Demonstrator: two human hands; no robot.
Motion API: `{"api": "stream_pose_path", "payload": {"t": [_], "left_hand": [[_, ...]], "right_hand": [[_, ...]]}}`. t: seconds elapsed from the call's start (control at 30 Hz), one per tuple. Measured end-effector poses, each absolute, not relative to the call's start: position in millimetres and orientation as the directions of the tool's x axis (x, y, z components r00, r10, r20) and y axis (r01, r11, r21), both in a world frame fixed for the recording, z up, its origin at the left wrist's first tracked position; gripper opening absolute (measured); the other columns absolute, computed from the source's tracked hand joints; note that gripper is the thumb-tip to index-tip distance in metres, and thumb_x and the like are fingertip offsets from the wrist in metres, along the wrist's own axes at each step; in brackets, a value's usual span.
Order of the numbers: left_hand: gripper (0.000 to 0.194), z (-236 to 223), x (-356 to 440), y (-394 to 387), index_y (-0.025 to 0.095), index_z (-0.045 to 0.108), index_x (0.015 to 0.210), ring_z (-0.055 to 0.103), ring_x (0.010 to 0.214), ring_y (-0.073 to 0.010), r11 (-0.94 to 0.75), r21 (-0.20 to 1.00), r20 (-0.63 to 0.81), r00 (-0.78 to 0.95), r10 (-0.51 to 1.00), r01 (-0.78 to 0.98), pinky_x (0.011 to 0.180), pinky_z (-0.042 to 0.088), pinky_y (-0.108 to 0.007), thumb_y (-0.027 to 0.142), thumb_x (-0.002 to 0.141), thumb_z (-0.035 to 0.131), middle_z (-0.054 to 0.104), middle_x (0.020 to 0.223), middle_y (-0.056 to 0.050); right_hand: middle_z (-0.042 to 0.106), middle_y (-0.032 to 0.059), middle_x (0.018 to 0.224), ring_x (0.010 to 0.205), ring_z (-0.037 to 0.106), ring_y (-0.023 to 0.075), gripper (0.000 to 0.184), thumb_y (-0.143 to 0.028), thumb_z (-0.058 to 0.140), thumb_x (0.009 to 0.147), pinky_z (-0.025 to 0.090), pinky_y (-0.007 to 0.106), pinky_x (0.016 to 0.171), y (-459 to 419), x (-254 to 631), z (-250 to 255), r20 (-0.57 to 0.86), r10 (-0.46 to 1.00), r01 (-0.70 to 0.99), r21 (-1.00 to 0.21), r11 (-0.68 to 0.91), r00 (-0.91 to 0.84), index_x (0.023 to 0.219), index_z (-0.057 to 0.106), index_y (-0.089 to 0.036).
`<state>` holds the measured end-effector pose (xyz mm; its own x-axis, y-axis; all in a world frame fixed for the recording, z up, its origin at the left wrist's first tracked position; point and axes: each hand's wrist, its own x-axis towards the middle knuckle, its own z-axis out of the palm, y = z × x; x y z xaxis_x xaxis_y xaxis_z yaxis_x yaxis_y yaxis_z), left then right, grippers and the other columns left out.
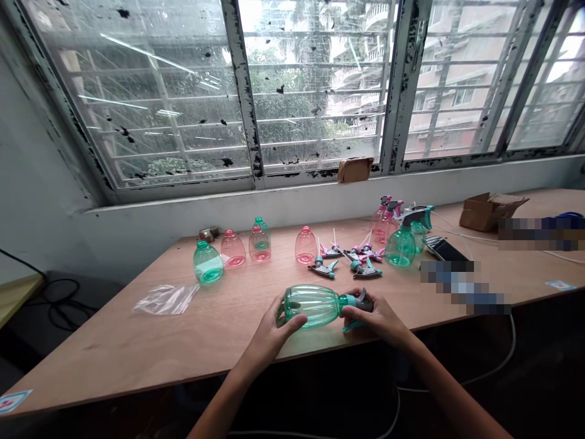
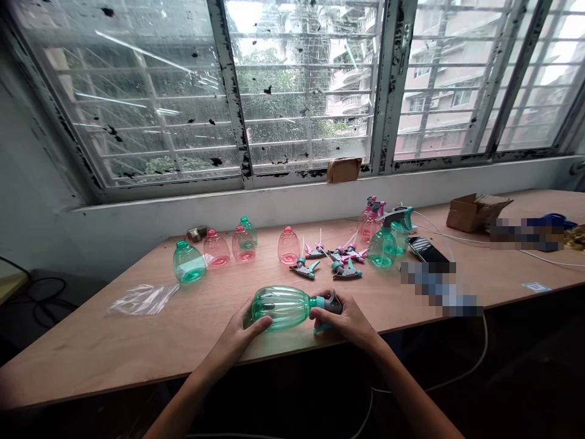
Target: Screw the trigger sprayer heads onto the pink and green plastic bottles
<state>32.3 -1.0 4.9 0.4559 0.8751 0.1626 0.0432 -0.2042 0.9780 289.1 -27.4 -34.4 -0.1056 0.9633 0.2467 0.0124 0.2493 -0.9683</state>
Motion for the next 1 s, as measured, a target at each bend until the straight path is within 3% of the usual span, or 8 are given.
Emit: {"api": "stream_pose_path", "payload": {"t": [0.13, 0.27, 0.47, 0.57, 0.67, 0.77, 0.93, 1.0], "left_hand": [[0.06, 4.8, 32.4, 0.8, 0.017, 0.058, 0.128, 0.059, 0.119, -0.034, -0.241, 0.969, 0.201, 0.407, 0.891, 0.049, 0.103, 0.046, -0.045, 0.05, 0.08, 0.071, 0.067, 0.124, -0.013], [0.056, 0.3, 30.9, 3.6, 0.016, 0.06, 0.123, 0.061, 0.114, -0.032, -0.236, 0.969, 0.194, 0.379, 0.905, 0.068, 0.099, 0.047, -0.041, 0.052, 0.082, 0.069, 0.069, 0.12, -0.012], [0.049, -0.9, 29.4, 3.7, 0.014, 0.061, 0.115, 0.061, 0.109, -0.0303, -0.223, 0.97, 0.178, 0.351, 0.919, 0.092, 0.098, 0.046, -0.042, 0.055, 0.089, 0.057, 0.068, 0.11, -0.01], [0.057, -0.9, 28.3, 1.4, 0.016, 0.055, 0.129, 0.058, 0.118, -0.0317, -0.235, 0.97, 0.194, 0.38, 0.904, 0.066, 0.102, 0.045, -0.042, 0.051, 0.086, 0.065, 0.066, 0.121, -0.012], [0.083, -2.6, 26.8, -1.5, 0.025, 0.031, 0.15, 0.05, 0.131, -0.0313, -0.237, 0.971, 0.212, 0.469, 0.858, -0.005, 0.109, 0.04, -0.042, 0.039, 0.081, 0.074, 0.053, 0.142, -0.011], [0.096, -3.9, 25.9, -2.9, 0.032, 0.015, 0.155, 0.043, 0.139, -0.0301, -0.227, 0.973, 0.215, 0.527, 0.822, -0.043, 0.114, 0.035, -0.043, 0.032, 0.081, 0.076, 0.043, 0.152, -0.011], [0.093, -1.4, 27.2, -1.2, 0.019, 0.027, 0.153, 0.051, 0.13, -0.0343, -0.175, 0.984, 0.138, 0.479, 0.867, 0.032, 0.111, 0.04, -0.046, 0.038, 0.078, 0.078, 0.05, 0.143, -0.019], [0.093, -1.8, 27.9, -0.5, 0.02, 0.032, 0.151, 0.053, 0.128, -0.0348, -0.178, 0.983, 0.134, 0.5, 0.856, 0.042, 0.11, 0.041, -0.047, 0.035, 0.073, 0.082, 0.054, 0.14, -0.017]], "right_hand": [[0.075, 0.004, 0.072, 0.067, 0.073, 0.0225, 0.04, -0.044, 0.077, 0.081, 0.06, 0.035, 0.067, -28.1, 288.2, -32.5, 0.261, 0.958, 0.046, -0.962, 0.268, -0.115, 0.106, 0.064, -0.015], [0.076, 0.0066, 0.083, 0.078, 0.074, 0.0261, 0.043, -0.046, 0.077, 0.08, 0.061, 0.039, 0.074, -27.5, 287.6, -33.0, 0.271, 0.954, 0.077, -0.956, 0.282, -0.126, 0.109, 0.067, -0.016], [0.074, 0.0053, 0.097, 0.085, 0.072, 0.0246, 0.041, -0.041, 0.082, 0.075, 0.059, 0.036, 0.077, -27.4, 288.4, -35.5, 0.336, 0.937, 0.139, -0.927, 0.347, -0.097, 0.108, 0.07, -0.02], [0.074, 0.0036, 0.081, 0.074, 0.073, 0.023, 0.041, -0.043, 0.078, 0.08, 0.06, 0.036, 0.071, -28.6, 288.5, -35.5, 0.296, 0.946, 0.091, -0.947, 0.309, -0.132, 0.11, 0.066, -0.017], [0.074, 0.0032, 0.071, 0.067, 0.073, 0.0229, 0.042, -0.044, 0.074, 0.084, 0.06, 0.037, 0.067, -29.0, 288.7, -36.0, 0.257, 0.957, 0.038, -0.964, 0.264, -0.136, 0.112, 0.062, -0.015], [0.073, 0.0031, 0.069, 0.066, 0.073, 0.0229, 0.042, -0.045, 0.074, 0.083, 0.061, 0.036, 0.064, -28.5, 288.8, -37.0, 0.241, 0.963, -0.012, -0.97, 0.241, -0.119, 0.11, 0.061, -0.015], [0.073, 0.0019, 0.068, 0.063, 0.072, 0.0211, 0.04, -0.044, 0.075, 0.083, 0.06, 0.035, 0.063, -28.5, 288.3, -36.5, 0.26, 0.956, 0.019, -0.964, 0.265, -0.136, 0.108, 0.06, -0.016], [0.073, 0.0012, 0.066, 0.061, 0.072, 0.0212, 0.04, -0.045, 0.074, 0.083, 0.06, 0.035, 0.061, -28.5, 288.5, -36.1, 0.25, 0.958, 0.009, -0.967, 0.254, -0.143, 0.107, 0.059, -0.016]]}}
